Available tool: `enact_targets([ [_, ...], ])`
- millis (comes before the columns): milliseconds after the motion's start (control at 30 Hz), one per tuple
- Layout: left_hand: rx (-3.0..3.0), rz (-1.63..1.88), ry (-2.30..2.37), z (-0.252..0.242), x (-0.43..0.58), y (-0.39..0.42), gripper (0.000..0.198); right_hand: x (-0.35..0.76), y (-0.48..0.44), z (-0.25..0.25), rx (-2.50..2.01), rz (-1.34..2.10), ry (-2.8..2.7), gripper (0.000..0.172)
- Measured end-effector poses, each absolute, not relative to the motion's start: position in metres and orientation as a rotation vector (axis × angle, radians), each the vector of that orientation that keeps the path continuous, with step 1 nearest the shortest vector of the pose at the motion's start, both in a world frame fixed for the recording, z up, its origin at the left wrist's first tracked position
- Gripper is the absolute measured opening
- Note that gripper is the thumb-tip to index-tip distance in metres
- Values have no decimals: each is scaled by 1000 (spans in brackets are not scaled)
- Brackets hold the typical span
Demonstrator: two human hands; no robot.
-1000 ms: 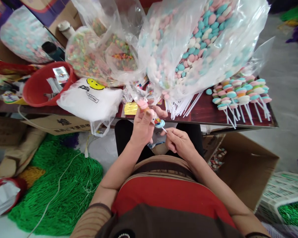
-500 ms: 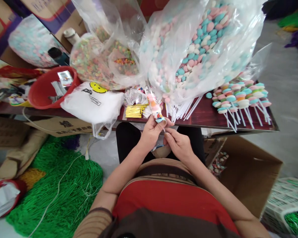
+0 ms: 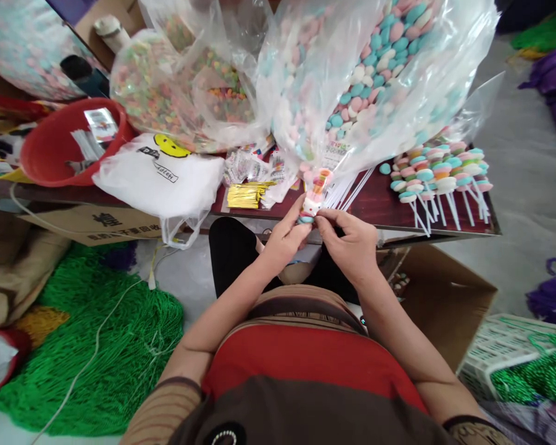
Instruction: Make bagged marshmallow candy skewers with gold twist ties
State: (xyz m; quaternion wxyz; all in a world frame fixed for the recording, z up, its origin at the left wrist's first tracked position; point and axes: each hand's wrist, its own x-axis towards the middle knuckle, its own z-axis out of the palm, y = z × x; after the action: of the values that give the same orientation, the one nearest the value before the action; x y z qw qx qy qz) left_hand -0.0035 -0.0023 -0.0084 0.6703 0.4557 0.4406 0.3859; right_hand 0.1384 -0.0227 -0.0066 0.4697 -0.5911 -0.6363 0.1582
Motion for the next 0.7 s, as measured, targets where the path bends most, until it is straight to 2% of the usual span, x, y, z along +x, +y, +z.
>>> enact_targets([
  [233, 967, 915, 959, -15, 3, -2, 61, 138, -16, -17, -1378, -58, -1701, 14],
  [400, 1085, 1045, 1051, -39, 5, 0, 54, 138, -14, -23, -1356, -205, -1792, 14],
  [533, 1206, 1149, 1168, -49, 7, 8, 50, 133, -16, -28, -1334, -239, -1815, 14],
  [700, 1180, 1159, 1100, -37, 7, 15, 32, 130, -12, -28, -1323, -115, -1745, 13],
])
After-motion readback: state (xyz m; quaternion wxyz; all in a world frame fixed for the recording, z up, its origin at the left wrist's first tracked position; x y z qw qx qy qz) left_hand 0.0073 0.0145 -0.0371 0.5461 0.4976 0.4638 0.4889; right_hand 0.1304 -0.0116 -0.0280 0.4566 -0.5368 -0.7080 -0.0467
